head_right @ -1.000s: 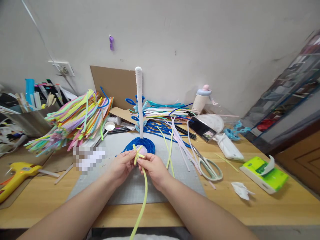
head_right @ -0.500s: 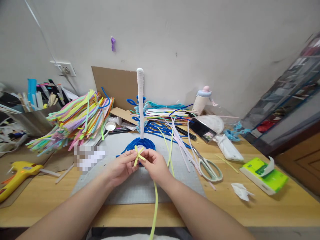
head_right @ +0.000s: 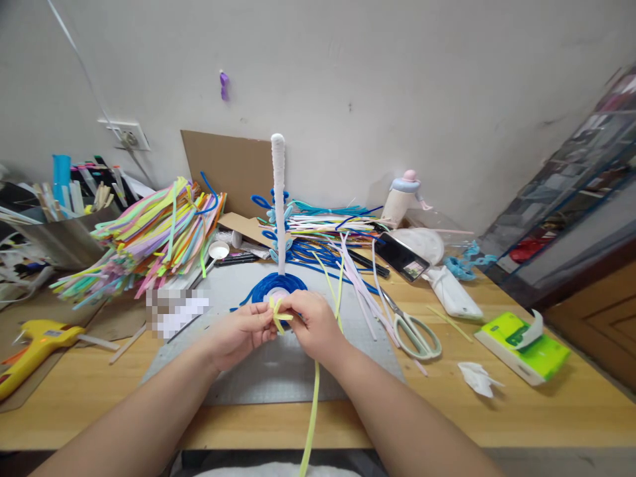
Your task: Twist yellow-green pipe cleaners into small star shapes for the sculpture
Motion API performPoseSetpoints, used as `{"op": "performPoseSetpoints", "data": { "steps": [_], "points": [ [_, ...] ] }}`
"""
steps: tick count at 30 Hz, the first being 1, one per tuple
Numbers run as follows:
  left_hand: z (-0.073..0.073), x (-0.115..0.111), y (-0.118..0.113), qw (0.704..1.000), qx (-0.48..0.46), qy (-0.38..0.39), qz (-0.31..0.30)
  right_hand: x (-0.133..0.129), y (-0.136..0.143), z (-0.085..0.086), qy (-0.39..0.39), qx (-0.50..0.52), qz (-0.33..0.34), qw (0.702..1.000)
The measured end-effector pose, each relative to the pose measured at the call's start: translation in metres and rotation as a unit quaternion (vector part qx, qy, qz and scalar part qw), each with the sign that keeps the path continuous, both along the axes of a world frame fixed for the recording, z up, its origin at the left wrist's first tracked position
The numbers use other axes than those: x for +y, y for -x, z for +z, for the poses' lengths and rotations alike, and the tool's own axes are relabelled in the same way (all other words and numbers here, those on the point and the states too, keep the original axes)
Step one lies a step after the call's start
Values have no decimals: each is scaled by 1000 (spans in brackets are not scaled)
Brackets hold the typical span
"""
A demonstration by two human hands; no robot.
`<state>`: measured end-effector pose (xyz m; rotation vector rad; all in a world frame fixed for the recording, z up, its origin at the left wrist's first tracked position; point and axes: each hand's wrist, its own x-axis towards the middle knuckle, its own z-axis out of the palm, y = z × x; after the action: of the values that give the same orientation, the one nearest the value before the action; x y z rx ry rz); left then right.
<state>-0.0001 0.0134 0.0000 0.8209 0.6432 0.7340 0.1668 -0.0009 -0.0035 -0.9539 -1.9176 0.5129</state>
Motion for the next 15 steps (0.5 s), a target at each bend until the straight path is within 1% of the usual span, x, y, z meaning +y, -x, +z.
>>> {"op": "performPoseSetpoints", "data": {
  "steps": [2,4,8,9,10,11,13,14,15],
  "points": [
    [3,-1,0,1000,-12,13,-2,-1,-1,2,-36,-12,-6,999],
    [7,-1,2,1000,-26,9,2,-1,-2,5,-54,-17,-5,998],
    [16,1,10,998,-59,1,15,4,-12,12,-41,-28,7,999],
    [16,2,11,998,-63,4,19,6,-16,14,-44,-28,-12,999],
    [17,3,12,998,-65,6,24,8,-20,15,-54,-30,-49,997],
    [16,4,12,997,-65,7,31,10,-23,15,-74,-33,-105,991],
    [14,6,10,997,-60,6,58,10,-25,15,-126,-30,-228,965],
    [12,7,8,995,-57,1,77,8,-24,14,-148,-22,-269,951],
    [11,7,6,994,-56,-7,98,4,-20,13,-162,-11,-282,945]
  ]
}}
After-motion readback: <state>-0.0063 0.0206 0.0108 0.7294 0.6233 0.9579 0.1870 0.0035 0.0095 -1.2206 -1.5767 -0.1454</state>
